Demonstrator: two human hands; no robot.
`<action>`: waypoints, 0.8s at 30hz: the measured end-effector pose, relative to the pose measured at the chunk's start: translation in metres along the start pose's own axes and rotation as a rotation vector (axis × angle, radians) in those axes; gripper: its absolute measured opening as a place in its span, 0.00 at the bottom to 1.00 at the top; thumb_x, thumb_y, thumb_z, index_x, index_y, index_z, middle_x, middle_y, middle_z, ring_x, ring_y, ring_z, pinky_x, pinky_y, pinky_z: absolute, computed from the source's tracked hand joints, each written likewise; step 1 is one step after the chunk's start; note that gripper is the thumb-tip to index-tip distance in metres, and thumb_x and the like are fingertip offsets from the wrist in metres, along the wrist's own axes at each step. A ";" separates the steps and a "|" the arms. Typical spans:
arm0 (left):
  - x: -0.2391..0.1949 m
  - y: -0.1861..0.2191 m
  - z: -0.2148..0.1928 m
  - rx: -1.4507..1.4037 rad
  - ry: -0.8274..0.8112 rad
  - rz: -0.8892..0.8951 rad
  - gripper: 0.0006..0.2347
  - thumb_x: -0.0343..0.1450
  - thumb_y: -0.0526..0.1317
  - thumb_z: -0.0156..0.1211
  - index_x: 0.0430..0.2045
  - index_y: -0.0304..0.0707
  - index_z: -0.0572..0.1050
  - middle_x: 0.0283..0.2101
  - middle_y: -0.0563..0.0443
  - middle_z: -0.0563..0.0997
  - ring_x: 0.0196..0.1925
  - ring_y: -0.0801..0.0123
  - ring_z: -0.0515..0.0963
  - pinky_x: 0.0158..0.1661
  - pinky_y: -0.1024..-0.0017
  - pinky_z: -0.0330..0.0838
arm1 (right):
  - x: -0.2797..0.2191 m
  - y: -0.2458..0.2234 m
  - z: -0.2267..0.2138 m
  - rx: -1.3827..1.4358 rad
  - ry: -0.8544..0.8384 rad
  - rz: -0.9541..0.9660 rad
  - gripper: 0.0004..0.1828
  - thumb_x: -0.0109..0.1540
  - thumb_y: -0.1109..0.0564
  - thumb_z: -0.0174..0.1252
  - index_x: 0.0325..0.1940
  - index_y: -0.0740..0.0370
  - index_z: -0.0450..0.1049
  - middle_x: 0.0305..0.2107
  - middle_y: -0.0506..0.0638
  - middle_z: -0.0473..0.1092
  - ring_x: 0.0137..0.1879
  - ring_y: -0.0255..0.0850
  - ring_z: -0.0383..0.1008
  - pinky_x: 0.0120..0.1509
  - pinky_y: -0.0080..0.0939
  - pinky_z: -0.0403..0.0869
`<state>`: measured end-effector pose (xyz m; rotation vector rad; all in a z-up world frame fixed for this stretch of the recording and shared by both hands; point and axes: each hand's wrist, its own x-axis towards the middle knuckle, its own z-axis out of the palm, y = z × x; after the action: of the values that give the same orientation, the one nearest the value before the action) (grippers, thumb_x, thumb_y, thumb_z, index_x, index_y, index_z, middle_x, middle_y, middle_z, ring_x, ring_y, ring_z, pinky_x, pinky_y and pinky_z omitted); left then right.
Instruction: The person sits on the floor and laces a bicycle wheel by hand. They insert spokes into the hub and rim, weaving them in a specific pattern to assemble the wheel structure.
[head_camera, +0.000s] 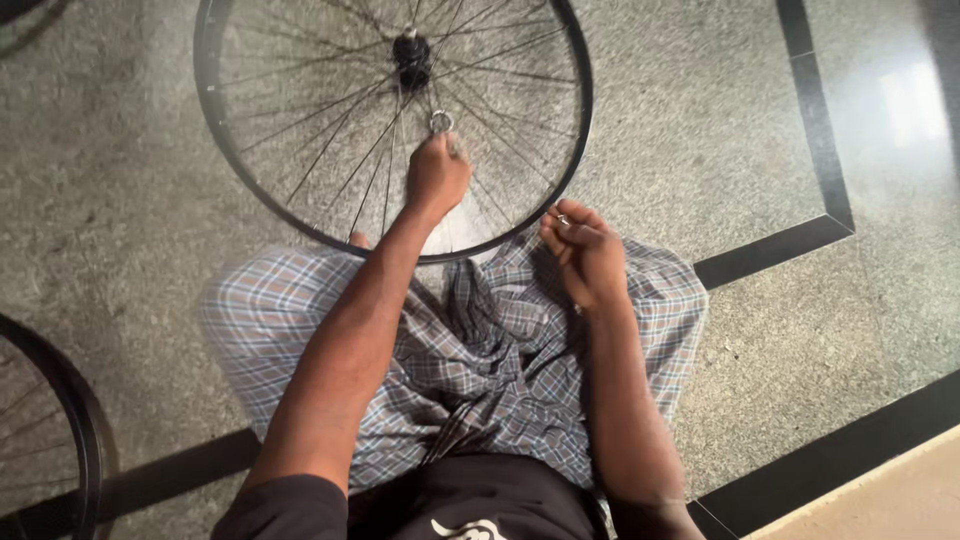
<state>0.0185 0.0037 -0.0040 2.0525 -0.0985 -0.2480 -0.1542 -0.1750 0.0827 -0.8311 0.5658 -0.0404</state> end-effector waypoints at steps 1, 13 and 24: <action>-0.003 0.000 -0.001 0.105 0.046 0.076 0.10 0.69 0.39 0.60 0.39 0.32 0.76 0.34 0.35 0.83 0.34 0.48 0.83 0.34 0.55 0.76 | 0.004 0.005 -0.004 0.045 -0.015 -0.006 0.16 0.61 0.72 0.46 0.52 0.75 0.69 0.39 0.60 0.73 0.43 0.45 0.77 0.48 0.39 0.78; -0.060 0.013 -0.008 0.256 -0.406 -0.210 0.11 0.67 0.38 0.58 0.38 0.32 0.72 0.41 0.33 0.82 0.46 0.47 0.82 0.48 0.56 0.75 | -0.003 0.028 0.039 0.124 -0.003 -0.019 0.10 0.66 0.67 0.46 0.50 0.68 0.69 0.34 0.57 0.73 0.37 0.44 0.76 0.43 0.42 0.78; -0.053 0.021 -0.004 -0.089 -0.479 -0.335 0.11 0.66 0.30 0.62 0.36 0.32 0.66 0.34 0.39 0.81 0.32 0.61 0.84 0.31 0.64 0.77 | -0.019 0.106 -0.002 -0.206 0.152 -0.092 0.07 0.64 0.69 0.57 0.46 0.72 0.77 0.30 0.52 0.75 0.30 0.36 0.73 0.36 0.34 0.73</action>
<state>-0.0318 0.0067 0.0233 1.8769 -0.0347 -0.9338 -0.1905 -0.0995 0.0150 -1.0606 0.6825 -0.1323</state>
